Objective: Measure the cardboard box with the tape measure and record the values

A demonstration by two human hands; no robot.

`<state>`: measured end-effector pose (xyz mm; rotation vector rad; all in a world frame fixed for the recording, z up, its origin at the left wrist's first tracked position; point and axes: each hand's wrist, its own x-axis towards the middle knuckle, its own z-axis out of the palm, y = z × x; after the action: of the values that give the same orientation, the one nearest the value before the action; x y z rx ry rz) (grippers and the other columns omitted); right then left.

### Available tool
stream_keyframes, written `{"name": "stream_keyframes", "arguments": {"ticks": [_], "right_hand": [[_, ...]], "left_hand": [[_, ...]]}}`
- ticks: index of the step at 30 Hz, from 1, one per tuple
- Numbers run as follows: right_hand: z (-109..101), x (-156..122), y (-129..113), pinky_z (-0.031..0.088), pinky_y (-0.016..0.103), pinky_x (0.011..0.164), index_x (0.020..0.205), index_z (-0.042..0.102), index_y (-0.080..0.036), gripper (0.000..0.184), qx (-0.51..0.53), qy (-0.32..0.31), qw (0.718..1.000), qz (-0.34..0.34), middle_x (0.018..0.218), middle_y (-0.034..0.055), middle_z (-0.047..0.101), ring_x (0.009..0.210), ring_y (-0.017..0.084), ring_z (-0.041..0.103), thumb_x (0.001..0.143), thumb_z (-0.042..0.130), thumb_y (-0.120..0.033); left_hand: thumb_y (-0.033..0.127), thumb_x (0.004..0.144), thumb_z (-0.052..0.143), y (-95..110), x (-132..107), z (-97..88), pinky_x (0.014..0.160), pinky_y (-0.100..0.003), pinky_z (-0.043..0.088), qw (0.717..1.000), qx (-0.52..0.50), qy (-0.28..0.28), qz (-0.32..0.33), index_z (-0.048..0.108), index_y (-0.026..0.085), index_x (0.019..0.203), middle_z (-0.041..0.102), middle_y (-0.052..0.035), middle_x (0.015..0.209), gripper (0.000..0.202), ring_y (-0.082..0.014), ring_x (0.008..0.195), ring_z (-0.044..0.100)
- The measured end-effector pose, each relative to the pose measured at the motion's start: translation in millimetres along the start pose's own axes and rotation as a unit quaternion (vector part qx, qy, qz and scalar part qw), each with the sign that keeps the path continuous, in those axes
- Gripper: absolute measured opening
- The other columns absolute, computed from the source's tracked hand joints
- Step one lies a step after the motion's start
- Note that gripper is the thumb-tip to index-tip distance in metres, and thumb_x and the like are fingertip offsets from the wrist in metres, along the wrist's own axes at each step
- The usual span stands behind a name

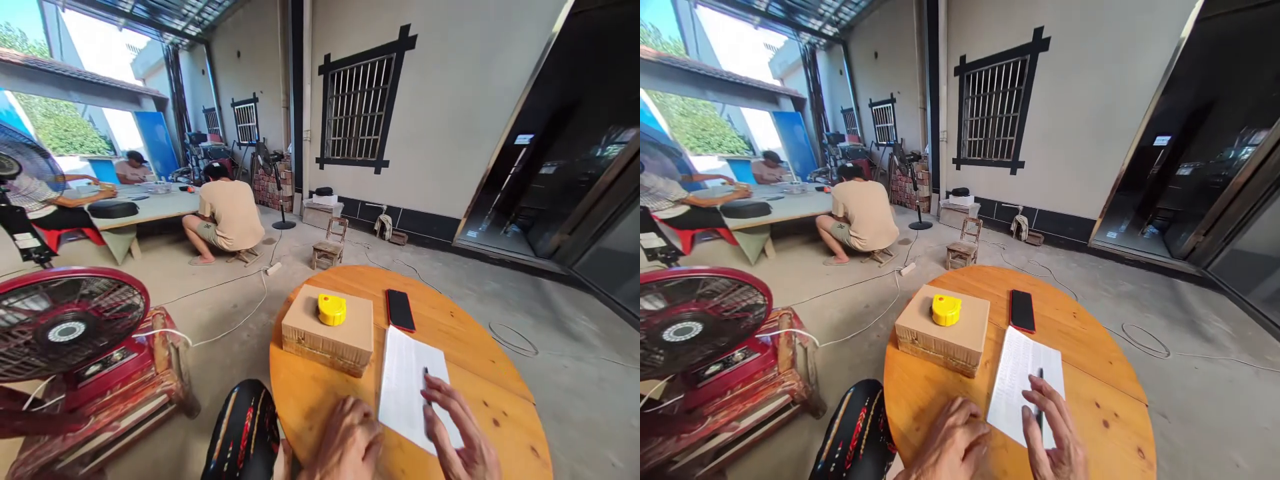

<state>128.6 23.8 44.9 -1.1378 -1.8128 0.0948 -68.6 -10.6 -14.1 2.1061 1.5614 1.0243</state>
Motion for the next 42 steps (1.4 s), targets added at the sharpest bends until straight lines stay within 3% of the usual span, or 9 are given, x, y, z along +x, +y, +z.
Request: {"name": "stream_keyframes", "arguments": {"ticks": [6,10,13,18,21,25,29,37,42], "right_hand": [[57.8,77.8,-51.8,0.060,0.041,0.084,0.117,0.061,-0.026,0.029,-0.023,-0.112,0.990,-0.083,0.132,0.0111,0.061,0.117,0.028,0.062,0.091,0.054,-0.036],[106.7,136.9,-67.6,0.048,0.053,0.098,0.133,0.051,-0.019,0.057,-0.074,-0.207,0.967,-0.131,0.139,0.0180,0.054,0.124,0.034,0.055,0.080,0.066,-0.036],[134.2,162.5,-76.2,0.045,0.055,0.095,0.131,0.055,-0.018,0.066,-0.101,-0.271,0.951,-0.110,0.131,0.0199,0.060,0.117,0.038,0.058,0.071,0.074,-0.038],[134.2,166.9,-80.6,0.050,0.044,0.082,0.121,0.062,-0.016,0.055,-0.066,-0.293,0.951,-0.072,0.105,0.0141,0.071,0.097,0.032,0.066,0.076,0.068,-0.047],[111.7,159.0,-72.5,0.052,0.036,0.071,0.117,0.063,-0.017,0.048,0.115,-0.268,0.956,0.040,0.098,0.0090,0.072,0.087,0.027,0.067,0.087,0.054,-0.053],[79.0,146.1,-55.8,0.054,0.040,0.075,0.112,0.066,-0.019,0.046,0.339,-0.154,0.912,0.168,0.104,0.0099,0.072,0.091,0.028,0.067,0.086,0.051,-0.054],[60.5,131.7,-42.1,0.055,0.041,0.071,0.113,0.064,-0.023,0.043,0.411,-0.104,0.871,0.249,0.102,0.0082,0.073,0.086,0.028,0.070,0.088,0.046,-0.053],[64.3,106.2,-30.7,0.051,0.034,0.076,0.104,0.070,-0.029,0.036,0.507,-0.038,0.774,0.377,0.101,0.0008,0.074,0.098,0.025,0.069,0.077,0.066,-0.052],[71.7,102.8,-35.7,0.050,0.034,0.078,0.101,0.073,-0.028,0.037,0.522,-0.045,0.749,0.405,0.098,0.0015,0.074,0.098,0.024,0.064,0.074,0.071,-0.052]], "left_hand": [[0.003,0.083,0.048,-25.8,-12.0,-70.5,0.073,-0.031,0.053,0.986,-0.047,0.146,0.061,0.068,0.024,0.084,0.066,-0.0042,0.085,0.029,-0.0182,0.082,0.063],[0.012,0.090,0.047,-53.4,-12.4,-130.7,0.077,-0.028,0.054,0.956,-0.053,0.288,-0.005,0.068,0.022,0.093,0.068,-0.0057,0.092,0.023,-0.0163,0.086,0.065],[0.019,0.090,0.050,-74.7,-6.1,-150.6,0.082,-0.030,0.055,0.937,-0.069,0.338,-0.063,0.070,0.022,0.095,0.068,-0.0064,0.100,0.021,-0.0178,0.093,0.066],[0.030,0.086,0.054,-100.3,16.7,-151.5,0.076,-0.030,0.056,0.919,-0.143,0.349,-0.114,0.070,0.021,0.103,0.067,-0.0088,0.106,0.025,-0.0194,0.095,0.066],[0.039,0.085,0.056,-108.3,28.4,-150.6,0.073,-0.031,0.056,0.915,-0.188,0.323,-0.151,0.068,0.019,0.108,0.067,-0.0102,0.109,0.033,-0.0201,0.093,0.066],[0.052,0.083,0.057,-113.1,38.4,-152.3,0.074,-0.035,0.057,0.907,-0.239,0.280,-0.202,0.064,0.016,0.119,0.065,-0.0146,0.117,0.051,-0.0223,0.091,0.068],[0.055,0.081,0.060,-114.2,48.1,-151.2,0.085,-0.040,0.055,0.892,-0.288,0.261,-0.229,0.059,0.014,0.127,0.064,-0.0182,0.125,0.061,-0.0264,0.100,0.068],[0.054,0.085,0.059,-113.1,61.8,-144.2,0.107,-0.040,0.044,0.878,-0.327,0.223,-0.269,0.053,0.020,0.134,0.058,-0.0130,0.139,0.059,-0.0281,0.127,0.055],[0.056,0.085,0.058,-111.0,63.3,-143.8,0.106,-0.040,0.044,0.880,-0.331,0.219,-0.261,0.057,0.019,0.132,0.061,-0.0125,0.134,0.060,-0.0297,0.126,0.056]]}}
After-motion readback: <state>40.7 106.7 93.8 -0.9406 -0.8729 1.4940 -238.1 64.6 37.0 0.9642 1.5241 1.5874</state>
